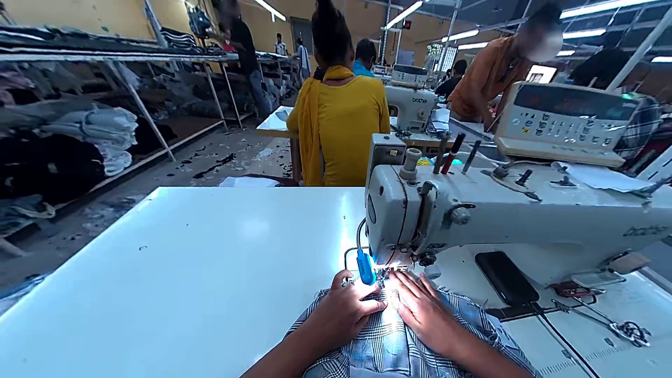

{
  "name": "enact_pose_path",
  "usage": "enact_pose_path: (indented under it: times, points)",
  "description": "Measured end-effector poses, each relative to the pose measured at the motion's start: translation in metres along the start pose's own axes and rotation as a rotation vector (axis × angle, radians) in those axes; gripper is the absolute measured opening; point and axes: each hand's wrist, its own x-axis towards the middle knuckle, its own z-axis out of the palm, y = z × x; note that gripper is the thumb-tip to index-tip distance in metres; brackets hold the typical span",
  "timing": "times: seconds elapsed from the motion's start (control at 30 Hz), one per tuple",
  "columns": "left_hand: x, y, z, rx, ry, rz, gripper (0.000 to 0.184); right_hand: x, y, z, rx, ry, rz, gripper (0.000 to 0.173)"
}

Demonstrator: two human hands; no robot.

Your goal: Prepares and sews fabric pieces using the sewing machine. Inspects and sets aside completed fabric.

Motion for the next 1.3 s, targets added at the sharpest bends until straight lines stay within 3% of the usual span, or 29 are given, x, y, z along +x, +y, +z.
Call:
enact_pose_path:
  times: [0.1, 0.17, 0.23, 0.33, 0.4, 0.47, 0.57, 0.73, 0.87, 0.97, 1.1, 1.23, 1.3]
  points:
    - [-0.001, -0.002, -0.002, -0.044, -0.011, 0.092, 0.03, -0.045, -0.021, -0.004, 0.114, -0.007, 0.166, 0.088]
    - [-0.001, 0.003, -0.004, -0.096, -0.05, 0.084, 0.03, -0.08, -0.037, -0.011, 0.139, -0.116, 0.209, 0.09]
    - [0.006, 0.031, -0.018, -0.175, -0.267, -0.132, 0.029, -0.104, -0.038, -0.001, 0.145, -0.106, 0.166, 0.081]
    - [0.035, 0.088, -0.042, -0.209, -0.709, -0.588, 0.039, -0.114, -0.036, 0.017, 0.103, -0.066, 0.209, 0.086]
    - [0.037, 0.106, -0.043, -0.212, -0.791, -0.711, 0.048, -0.114, -0.035, 0.016, 0.071, -0.098, 0.236, 0.088]
    - [0.022, 0.108, -0.035, -0.165, -0.663, -0.69, 0.05, -0.111, -0.021, 0.004, 0.021, -0.173, 0.183, 0.085]
    - [-0.005, 0.096, -0.017, -0.101, -0.377, -0.55, 0.049, -0.105, 0.026, -0.01, -0.004, -0.239, -0.039, 0.079]
    - [-0.002, 0.083, -0.031, -0.244, -0.554, -0.572, 0.054, -0.093, 0.048, -0.033, -0.047, -0.494, -0.061, 0.094]
    - [-0.009, 0.08, -0.025, -0.279, -0.448, -0.513, 0.052, -0.092, 0.039, -0.039, -0.079, -0.585, -0.005, 0.104]
    - [-0.009, 0.078, -0.029, -0.309, -0.466, -0.453, 0.052, -0.094, 0.04, -0.036, -0.082, -0.572, -0.017, 0.107]
    - [-0.02, 0.075, -0.019, -0.287, -0.293, -0.209, 0.046, -0.095, 0.037, -0.037, -0.091, -0.581, 0.004, 0.109]
    - [-0.024, 0.07, -0.012, -0.269, -0.158, -0.05, 0.039, -0.094, 0.035, -0.037, -0.105, -0.569, 0.018, 0.106]
    - [-0.025, 0.069, -0.011, -0.266, -0.124, -0.03, 0.037, -0.092, 0.023, -0.043, -0.134, -0.561, 0.044, 0.096]
